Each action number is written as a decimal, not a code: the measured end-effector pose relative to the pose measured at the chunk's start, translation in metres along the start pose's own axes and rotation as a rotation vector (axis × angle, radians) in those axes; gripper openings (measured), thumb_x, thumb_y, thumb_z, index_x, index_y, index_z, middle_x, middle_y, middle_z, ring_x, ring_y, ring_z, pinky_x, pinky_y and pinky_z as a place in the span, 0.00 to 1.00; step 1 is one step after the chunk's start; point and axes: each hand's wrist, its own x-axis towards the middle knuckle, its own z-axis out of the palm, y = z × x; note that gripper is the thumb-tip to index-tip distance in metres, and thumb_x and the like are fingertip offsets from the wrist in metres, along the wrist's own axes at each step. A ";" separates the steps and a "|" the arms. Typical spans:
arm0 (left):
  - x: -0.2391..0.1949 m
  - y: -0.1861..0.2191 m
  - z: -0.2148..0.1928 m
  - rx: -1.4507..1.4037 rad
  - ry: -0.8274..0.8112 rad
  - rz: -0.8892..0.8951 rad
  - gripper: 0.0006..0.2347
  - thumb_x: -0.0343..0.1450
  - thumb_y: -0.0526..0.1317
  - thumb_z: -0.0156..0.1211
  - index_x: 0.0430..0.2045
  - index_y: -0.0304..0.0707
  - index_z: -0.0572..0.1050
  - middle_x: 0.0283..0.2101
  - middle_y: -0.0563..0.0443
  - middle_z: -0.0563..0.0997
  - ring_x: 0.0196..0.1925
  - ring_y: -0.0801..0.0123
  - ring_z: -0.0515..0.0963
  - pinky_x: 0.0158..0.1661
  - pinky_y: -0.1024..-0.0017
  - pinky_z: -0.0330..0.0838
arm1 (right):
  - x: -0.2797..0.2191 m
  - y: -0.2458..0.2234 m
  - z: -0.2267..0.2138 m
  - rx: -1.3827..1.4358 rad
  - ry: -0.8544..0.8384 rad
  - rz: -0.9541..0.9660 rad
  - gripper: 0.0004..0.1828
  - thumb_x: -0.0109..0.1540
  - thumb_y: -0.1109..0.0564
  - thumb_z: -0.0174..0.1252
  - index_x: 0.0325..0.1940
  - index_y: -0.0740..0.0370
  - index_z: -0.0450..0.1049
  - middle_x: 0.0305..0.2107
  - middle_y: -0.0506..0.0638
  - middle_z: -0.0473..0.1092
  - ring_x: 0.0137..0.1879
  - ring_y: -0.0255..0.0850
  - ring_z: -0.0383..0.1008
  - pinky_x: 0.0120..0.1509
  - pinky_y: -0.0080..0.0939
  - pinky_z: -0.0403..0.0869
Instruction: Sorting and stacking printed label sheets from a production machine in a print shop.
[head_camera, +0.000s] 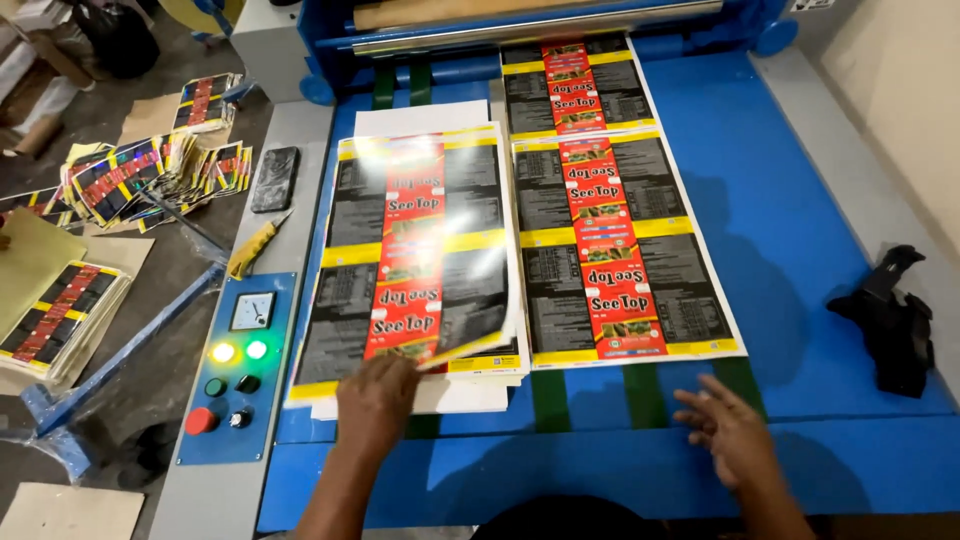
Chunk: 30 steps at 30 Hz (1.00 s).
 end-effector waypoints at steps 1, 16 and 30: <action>0.004 0.007 0.001 0.000 0.002 0.001 0.04 0.65 0.37 0.66 0.24 0.38 0.78 0.29 0.45 0.82 0.30 0.54 0.82 0.30 0.59 0.76 | -0.005 0.001 0.011 0.001 0.000 -0.002 0.26 0.67 0.55 0.51 0.70 0.56 0.63 0.46 0.59 0.77 0.41 0.45 0.77 0.36 0.42 0.70; 0.001 0.078 0.008 -0.235 0.152 0.210 0.10 0.67 0.30 0.60 0.41 0.33 0.77 0.45 0.42 0.81 0.48 0.49 0.83 0.50 0.54 0.79 | -0.104 -0.038 0.135 -0.215 -0.493 -0.186 0.29 0.61 0.59 0.57 0.69 0.58 0.68 0.46 0.54 0.80 0.37 0.38 0.78 0.32 0.36 0.71; -0.028 0.038 0.040 -0.027 -0.433 -0.004 0.29 0.69 0.54 0.62 0.56 0.26 0.68 0.64 0.31 0.70 0.69 0.42 0.64 0.61 0.41 0.55 | -0.052 0.030 -0.022 0.013 -0.015 -0.116 0.12 0.65 0.57 0.56 0.52 0.62 0.71 0.33 0.53 0.76 0.34 0.43 0.77 0.29 0.42 0.69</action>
